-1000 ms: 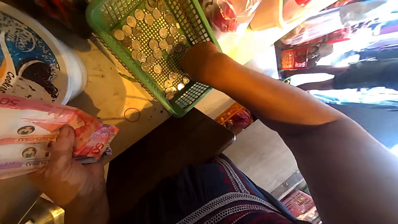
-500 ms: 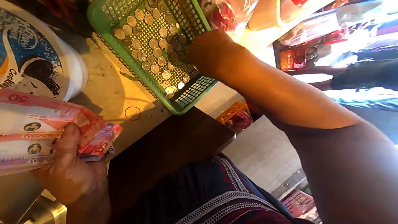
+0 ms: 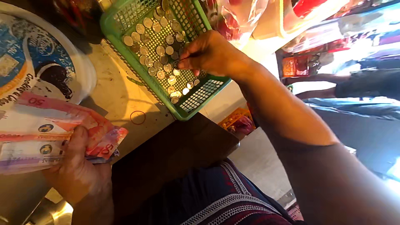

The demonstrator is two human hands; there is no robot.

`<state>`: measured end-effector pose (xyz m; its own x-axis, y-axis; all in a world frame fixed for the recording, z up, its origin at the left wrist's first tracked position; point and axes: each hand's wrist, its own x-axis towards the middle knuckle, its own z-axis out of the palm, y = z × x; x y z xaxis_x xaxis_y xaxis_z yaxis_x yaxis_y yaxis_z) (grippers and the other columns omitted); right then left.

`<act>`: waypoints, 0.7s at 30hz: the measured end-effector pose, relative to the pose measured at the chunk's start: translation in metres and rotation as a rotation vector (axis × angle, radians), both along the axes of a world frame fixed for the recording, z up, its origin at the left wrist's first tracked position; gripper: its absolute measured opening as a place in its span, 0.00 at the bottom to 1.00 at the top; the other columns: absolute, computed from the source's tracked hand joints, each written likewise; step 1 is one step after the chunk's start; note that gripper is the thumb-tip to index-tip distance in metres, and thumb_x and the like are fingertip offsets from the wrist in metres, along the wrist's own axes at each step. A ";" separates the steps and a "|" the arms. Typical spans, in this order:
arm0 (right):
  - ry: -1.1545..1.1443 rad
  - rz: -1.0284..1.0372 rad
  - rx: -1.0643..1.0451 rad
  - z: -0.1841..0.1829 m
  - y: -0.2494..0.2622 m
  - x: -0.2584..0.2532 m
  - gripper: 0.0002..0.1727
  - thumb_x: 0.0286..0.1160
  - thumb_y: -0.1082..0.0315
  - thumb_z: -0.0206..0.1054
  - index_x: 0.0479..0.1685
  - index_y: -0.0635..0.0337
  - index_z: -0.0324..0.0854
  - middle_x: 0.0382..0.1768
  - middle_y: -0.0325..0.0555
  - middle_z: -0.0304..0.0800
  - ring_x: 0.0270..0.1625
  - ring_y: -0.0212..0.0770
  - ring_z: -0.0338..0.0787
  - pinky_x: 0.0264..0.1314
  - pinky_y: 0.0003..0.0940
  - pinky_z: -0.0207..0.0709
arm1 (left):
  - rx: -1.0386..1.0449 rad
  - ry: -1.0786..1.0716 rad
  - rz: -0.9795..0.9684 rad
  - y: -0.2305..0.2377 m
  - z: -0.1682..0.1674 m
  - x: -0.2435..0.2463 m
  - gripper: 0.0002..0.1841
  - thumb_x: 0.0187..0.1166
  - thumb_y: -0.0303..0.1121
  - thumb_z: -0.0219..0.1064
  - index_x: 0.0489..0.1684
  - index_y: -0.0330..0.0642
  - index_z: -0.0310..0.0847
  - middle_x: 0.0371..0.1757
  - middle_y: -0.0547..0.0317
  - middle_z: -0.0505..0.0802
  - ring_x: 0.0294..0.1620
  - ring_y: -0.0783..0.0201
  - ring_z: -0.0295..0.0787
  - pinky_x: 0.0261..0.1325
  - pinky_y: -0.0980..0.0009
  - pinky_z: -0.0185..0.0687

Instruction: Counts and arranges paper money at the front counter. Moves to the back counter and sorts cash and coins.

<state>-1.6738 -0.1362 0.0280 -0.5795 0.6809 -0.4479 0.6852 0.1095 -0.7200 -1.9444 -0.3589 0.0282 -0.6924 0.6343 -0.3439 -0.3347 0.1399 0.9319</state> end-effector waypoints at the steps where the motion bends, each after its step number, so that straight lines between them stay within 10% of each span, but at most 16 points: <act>1: 0.095 -0.101 -0.116 0.002 -0.003 0.000 0.06 0.79 0.67 0.72 0.39 0.60 0.92 0.27 0.36 0.91 0.21 0.24 0.82 0.22 0.21 0.76 | -0.005 0.002 0.004 0.001 0.000 0.000 0.13 0.77 0.21 0.63 0.58 0.40 0.75 0.45 0.56 0.92 0.47 0.61 0.93 0.54 0.61 0.92; 4: 0.256 -0.263 -0.258 0.002 -0.015 0.003 0.07 0.80 0.68 0.70 0.42 0.61 0.92 0.21 0.34 0.89 0.14 0.21 0.75 0.13 0.16 0.65 | -0.021 0.001 -0.001 0.002 0.000 0.001 0.12 0.77 0.21 0.63 0.56 0.39 0.76 0.42 0.57 0.93 0.44 0.62 0.94 0.50 0.63 0.93; 16: 0.227 -0.362 -0.071 -0.001 -0.021 0.004 0.09 0.83 0.68 0.68 0.51 0.61 0.90 0.28 0.35 0.91 0.21 0.22 0.81 0.22 0.16 0.74 | -0.031 0.005 0.000 0.002 0.000 0.007 0.13 0.77 0.20 0.64 0.57 0.41 0.75 0.43 0.58 0.92 0.45 0.64 0.93 0.50 0.64 0.93; 21: -0.093 -0.178 0.148 -0.011 -0.019 0.002 0.07 0.81 0.66 0.68 0.47 0.59 0.88 0.38 0.44 0.92 0.36 0.37 0.92 0.45 0.39 0.88 | -0.010 0.007 -0.004 0.001 -0.001 0.005 0.14 0.77 0.19 0.63 0.57 0.40 0.75 0.43 0.57 0.92 0.45 0.63 0.93 0.51 0.64 0.92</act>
<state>-1.6722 -0.1547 0.0169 -0.4057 0.8304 -0.3819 0.7659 0.0809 -0.6379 -1.9397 -0.3577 0.0270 -0.6924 0.6335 -0.3453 -0.3278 0.1501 0.9328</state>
